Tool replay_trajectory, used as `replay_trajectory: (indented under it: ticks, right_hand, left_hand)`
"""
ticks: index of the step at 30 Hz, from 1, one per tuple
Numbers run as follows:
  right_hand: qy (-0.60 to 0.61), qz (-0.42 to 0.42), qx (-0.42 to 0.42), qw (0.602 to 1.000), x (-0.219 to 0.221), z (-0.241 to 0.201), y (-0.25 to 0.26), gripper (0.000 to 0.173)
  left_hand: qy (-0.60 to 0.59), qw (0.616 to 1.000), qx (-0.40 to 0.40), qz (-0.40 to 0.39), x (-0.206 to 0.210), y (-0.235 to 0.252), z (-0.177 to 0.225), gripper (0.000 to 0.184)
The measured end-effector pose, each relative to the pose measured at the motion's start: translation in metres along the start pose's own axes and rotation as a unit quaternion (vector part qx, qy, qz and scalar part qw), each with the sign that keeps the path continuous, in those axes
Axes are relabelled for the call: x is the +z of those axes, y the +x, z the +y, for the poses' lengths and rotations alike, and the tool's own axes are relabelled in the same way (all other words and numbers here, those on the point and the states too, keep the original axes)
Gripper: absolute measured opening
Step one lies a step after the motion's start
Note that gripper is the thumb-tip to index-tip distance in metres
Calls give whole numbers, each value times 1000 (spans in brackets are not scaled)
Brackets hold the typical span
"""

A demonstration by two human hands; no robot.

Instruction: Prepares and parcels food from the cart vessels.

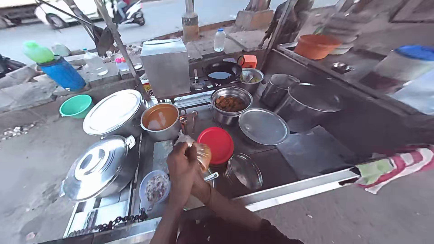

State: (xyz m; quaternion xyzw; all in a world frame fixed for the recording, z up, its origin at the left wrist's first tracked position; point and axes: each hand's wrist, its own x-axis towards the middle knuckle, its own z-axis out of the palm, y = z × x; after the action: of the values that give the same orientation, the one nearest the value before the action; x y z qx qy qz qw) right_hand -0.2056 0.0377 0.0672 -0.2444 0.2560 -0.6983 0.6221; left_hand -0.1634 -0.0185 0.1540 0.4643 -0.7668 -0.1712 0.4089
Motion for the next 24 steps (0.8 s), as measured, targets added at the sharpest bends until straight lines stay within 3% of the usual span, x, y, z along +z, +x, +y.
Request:
replay_trajectory:
  ticks: [2,3,5,7,9,12,14,18,20,22,23,24]
  right_hand:
    - [44,8,45,998,-14,20,4,29]
    - [9,28,37,999,-18,23,6,28]
    - [-158,78,9,984,-22,16,13,24]
    - [-341,60,-10,938,-33,-2,21,27]
    - [-432,26,-4,901,-35,-29,26,31]
    - [-382,-14,33,924,-33,-58,28,31]
    - [-303,-30,78,949,-26,-76,28,28]
    - [-255,-58,138,955,-18,-104,28,28]
    - [-335,-111,83,932,-24,-112,32,26]
    - [-440,-149,-30,885,-30,-124,40,17]
    - [-468,-171,-91,862,-30,-130,46,23]
    - [-475,-213,-136,843,-30,-134,51,40]
  left_hand:
    - [59,998,-23,23,15,-6,-19,24]
    - [85,995,-35,26,20,-8,-30,26]
    - [119,991,-58,16,23,-10,-53,28]
    - [114,992,-50,13,18,-15,-73,27]
    - [45,999,-22,21,11,-21,-86,26]
    - [-149,988,-15,-26,-5,-30,-95,21]
    - [-203,977,11,-57,-16,-30,-95,17]
    - [-57,992,90,-65,-34,-23,-75,24]
    - [-14,989,128,-69,-41,-19,-64,27]
    - [-4,983,158,-91,-48,-15,-55,28]
    - [-8,981,163,-108,-51,-13,-52,29]
    - [-17,978,164,-129,-53,-12,-51,29]
